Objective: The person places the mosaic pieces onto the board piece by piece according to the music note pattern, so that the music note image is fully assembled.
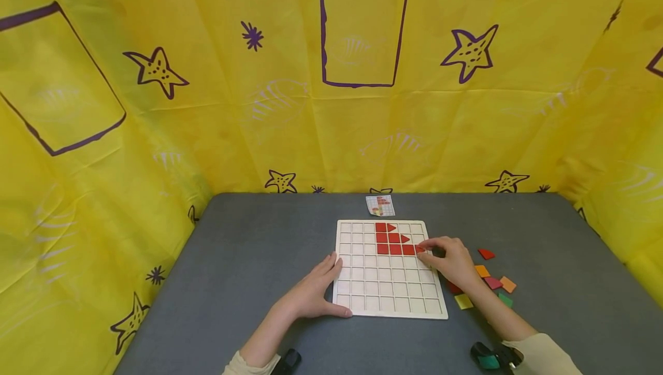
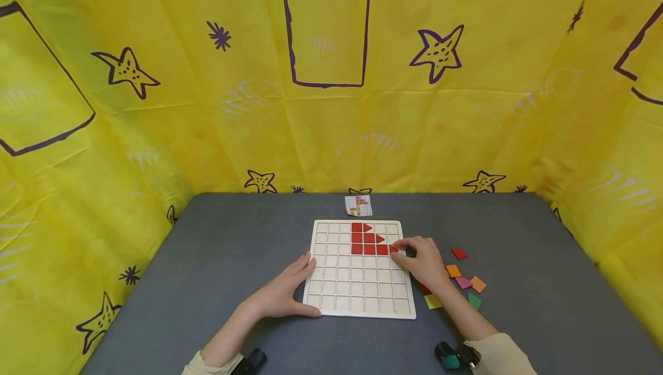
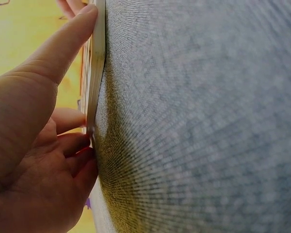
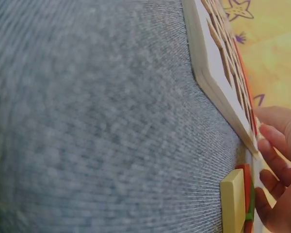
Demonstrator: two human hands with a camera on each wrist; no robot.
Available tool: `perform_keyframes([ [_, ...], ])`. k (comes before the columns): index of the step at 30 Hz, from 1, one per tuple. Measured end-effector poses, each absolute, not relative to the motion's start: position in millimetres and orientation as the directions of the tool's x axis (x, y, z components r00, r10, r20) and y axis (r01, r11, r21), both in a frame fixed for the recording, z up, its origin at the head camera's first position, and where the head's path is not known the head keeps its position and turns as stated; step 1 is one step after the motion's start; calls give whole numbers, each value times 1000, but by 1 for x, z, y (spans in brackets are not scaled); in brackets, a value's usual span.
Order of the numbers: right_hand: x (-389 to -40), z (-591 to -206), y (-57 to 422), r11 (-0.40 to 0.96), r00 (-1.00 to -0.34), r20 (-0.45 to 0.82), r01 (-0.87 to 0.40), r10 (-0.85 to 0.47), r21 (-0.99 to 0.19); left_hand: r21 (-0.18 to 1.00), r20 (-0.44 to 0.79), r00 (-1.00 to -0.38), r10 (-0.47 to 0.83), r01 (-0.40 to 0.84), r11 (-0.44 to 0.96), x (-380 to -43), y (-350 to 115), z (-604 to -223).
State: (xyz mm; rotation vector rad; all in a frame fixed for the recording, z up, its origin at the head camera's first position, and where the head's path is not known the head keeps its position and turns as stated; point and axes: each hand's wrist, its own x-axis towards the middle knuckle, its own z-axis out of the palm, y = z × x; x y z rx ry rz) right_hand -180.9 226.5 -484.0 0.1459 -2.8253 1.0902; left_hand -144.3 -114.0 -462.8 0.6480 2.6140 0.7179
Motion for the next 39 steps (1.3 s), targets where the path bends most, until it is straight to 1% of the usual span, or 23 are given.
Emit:
perform_keyframes([
  [6, -180, -479, 231, 694, -989, 149, -116, -13, -710, 550, -217, -832, 510, 327, 768, -143, -114, -462],
  [13, -174, -471, 247, 659, -997, 81, -52, 14, -750, 554, -217, -831, 512, 327, 766, -145, -115, -462],
  [20, -163, -465, 268, 698, -998, 2, 42, 63, -715, 544, -219, -831, 511, 331, 771, -145, -115, -462],
  [28, -147, -461, 298, 738, -998, -34, 60, 49, -672, 546, -220, -831, 511, 329, 770, -144, -114, -462],
  [32, -139, -463, 308, 773, -1000, -6, 10, 8, -634, 548, -223, -830, 510, 326, 770, -144, -114, -462],
  [36, -134, -466, 315, 802, -996, 76, -79, -41, -592, 546, -223, -831, 510, 327, 772, -144, -114, -461],
  [39, -131, -468, 318, 813, -993, 107, -99, -46, -574, 543, -220, -832, 509, 329, 772, -144, -114, -461],
])
